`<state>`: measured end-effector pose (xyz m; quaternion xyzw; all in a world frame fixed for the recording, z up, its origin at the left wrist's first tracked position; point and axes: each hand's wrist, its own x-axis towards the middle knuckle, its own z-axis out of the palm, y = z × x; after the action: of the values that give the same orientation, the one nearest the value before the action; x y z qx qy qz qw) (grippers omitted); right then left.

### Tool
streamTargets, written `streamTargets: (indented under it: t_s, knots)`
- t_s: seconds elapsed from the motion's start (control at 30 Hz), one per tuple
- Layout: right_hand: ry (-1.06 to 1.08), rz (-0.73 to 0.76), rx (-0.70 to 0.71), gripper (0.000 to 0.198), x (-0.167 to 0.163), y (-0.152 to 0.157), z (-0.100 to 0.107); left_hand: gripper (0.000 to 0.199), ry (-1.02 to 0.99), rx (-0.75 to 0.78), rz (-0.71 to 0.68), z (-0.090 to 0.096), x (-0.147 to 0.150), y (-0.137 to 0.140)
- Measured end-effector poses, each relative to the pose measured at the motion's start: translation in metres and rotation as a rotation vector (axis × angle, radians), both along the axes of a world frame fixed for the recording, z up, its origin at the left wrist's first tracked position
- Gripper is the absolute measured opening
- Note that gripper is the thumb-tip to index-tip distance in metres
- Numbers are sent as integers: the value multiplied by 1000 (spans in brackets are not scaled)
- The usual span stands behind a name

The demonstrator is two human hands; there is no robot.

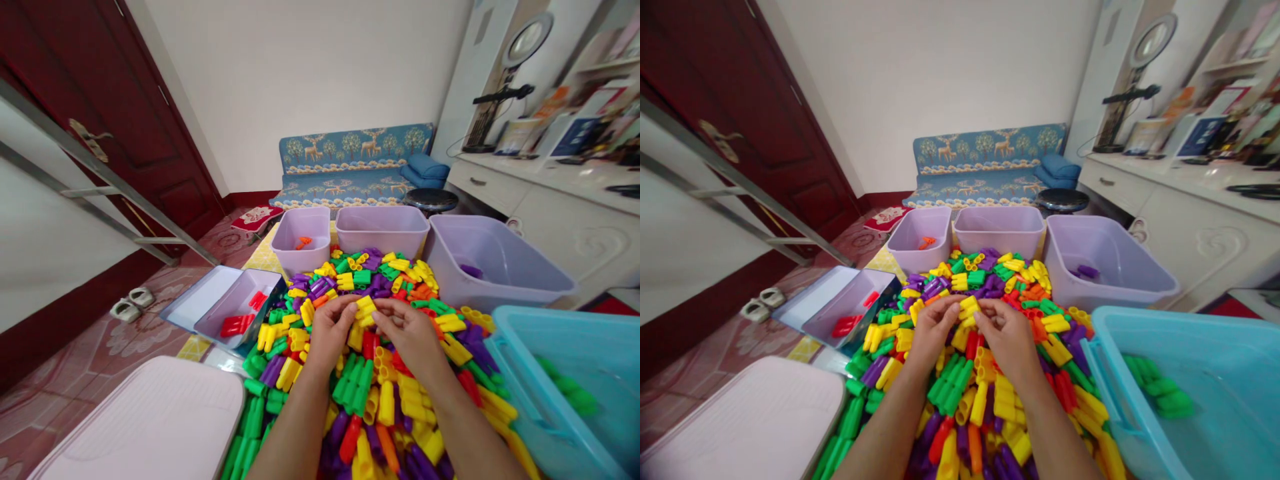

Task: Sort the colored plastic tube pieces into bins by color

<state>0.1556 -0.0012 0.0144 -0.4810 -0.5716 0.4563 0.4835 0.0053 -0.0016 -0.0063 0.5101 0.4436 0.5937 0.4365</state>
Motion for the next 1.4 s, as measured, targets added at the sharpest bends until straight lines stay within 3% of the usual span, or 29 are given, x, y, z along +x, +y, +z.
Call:
streamTargets:
  t_s: [0.1,0.23,0.33,0.53,0.67,0.8,0.93,1.03,1.13,1.2,1.27,1.4]
  knots:
    - [42,-116,24,35,5,2,-1,30,121,17,158,0,0,-1]
    - [-40,-213,68,37,16,6,-6,24,552,69,338,6,1,-8]
    - [-152,-217,64,36,20,7,-12,20,807,140,326,14,1,-13]
    - [-123,-243,112,42,18,8,-15,18,970,141,202,18,1,-16]
    - [-50,-201,48,43,19,6,-7,27,1033,152,138,16,0,-15]
    - [-59,-2,-66,35,24,3,5,28,1027,119,108,14,-1,-11]
    - [-203,206,-79,23,29,8,17,25,1010,69,113,13,-2,-9]
    - [-53,101,-81,20,23,19,32,26,999,45,120,13,-2,-9]
    - [392,-135,63,44,10,26,46,28,990,33,123,12,-1,-10]
    - [546,-186,154,53,3,25,51,27,979,37,127,12,-1,-11]
    - [499,-187,164,46,0,20,47,25,968,46,134,11,-1,-10]
    - [117,-149,69,33,9,14,19,23,963,42,137,9,-1,-8]
